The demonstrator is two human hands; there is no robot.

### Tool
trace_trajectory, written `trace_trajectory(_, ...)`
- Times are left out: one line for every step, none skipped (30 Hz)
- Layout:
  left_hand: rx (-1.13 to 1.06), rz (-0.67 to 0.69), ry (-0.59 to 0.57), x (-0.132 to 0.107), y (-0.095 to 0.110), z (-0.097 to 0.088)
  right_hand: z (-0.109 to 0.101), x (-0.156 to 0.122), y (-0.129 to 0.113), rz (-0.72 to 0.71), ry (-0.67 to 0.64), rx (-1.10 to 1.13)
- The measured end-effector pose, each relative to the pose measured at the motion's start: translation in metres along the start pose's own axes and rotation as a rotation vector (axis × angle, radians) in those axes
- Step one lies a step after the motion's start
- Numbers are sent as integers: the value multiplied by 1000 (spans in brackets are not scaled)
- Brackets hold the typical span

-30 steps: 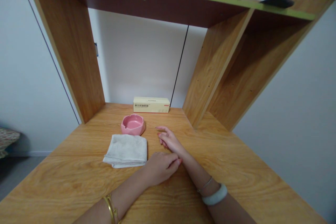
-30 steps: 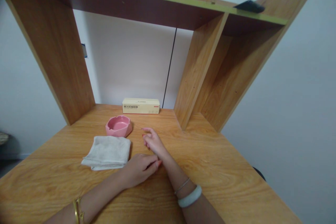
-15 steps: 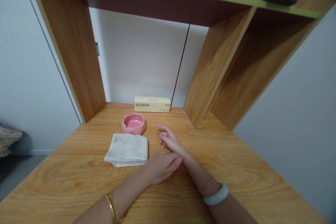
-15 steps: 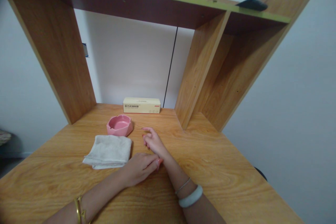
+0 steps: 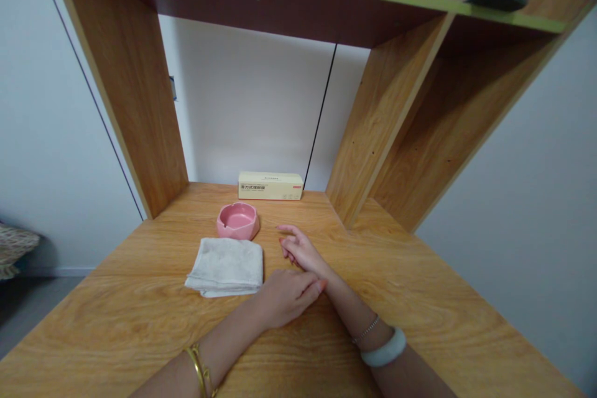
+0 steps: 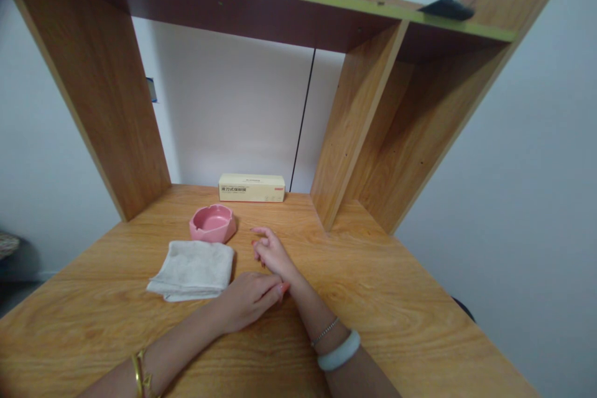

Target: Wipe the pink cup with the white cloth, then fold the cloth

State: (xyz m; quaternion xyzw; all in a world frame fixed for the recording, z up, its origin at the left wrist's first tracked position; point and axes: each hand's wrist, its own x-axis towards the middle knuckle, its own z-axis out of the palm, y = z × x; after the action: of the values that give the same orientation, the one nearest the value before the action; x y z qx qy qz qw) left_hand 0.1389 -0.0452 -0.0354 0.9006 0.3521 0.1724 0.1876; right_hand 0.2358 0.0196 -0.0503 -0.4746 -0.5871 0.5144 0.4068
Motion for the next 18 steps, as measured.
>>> trace_trajectory(-1,-2,3,0,0,0,0,0,0,2,0,1)
trace_trajectory(-3,-5,5,0,0,1,0,0,-1,4,-1,1)
trace_trajectory(-5,-8,7,0,-1,1,0,0,-1,5,-2,0)
trace_trajectory(-8,-8,9,0,-1,1,0,-1,-1,7,-3,-2)
trace_trajectory(-10,-4,11,0,-1,1,0,-1,-1,10,-4,-5)
trace_trajectory(-11,0,12,0,-1,1,0,-1,-1,13,-6,-8)
trace_trajectory(-12,3,13,0,-1,1,0,-1,-2,15,-7,-12)
trace_trajectory(-12,6,14,0,-1,1,0,-1,-2,17,-8,-16)
trace_trajectory(-14,7,16,0,0,1,0,-1,-2,18,-8,-18)
trace_trajectory(-17,6,20,0,0,0,0,-1,-2,18,-7,-20)
trace_trajectory(-24,5,22,0,0,0,0,-1,-2,18,-7,-22)
trace_trajectory(-29,3,23,0,0,0,0,-1,-2,17,-6,-22)
trace_trajectory(-31,2,20,0,1,0,1,0,-1,16,-6,-19)
trace_trajectory(-27,-1,15,0,1,0,1,0,-1,13,-6,-13)
trace_trajectory(-19,-4,8,0,1,0,1,0,0,9,-7,-7)
trace_trajectory(-7,-6,5,0,1,-1,2,0,1,4,-8,-1)
trace_trajectory(3,-4,5,0,1,-1,2,1,1,0,-8,3)
trace_trajectory(10,-2,7,0,1,-1,2,1,1,-3,-8,4)
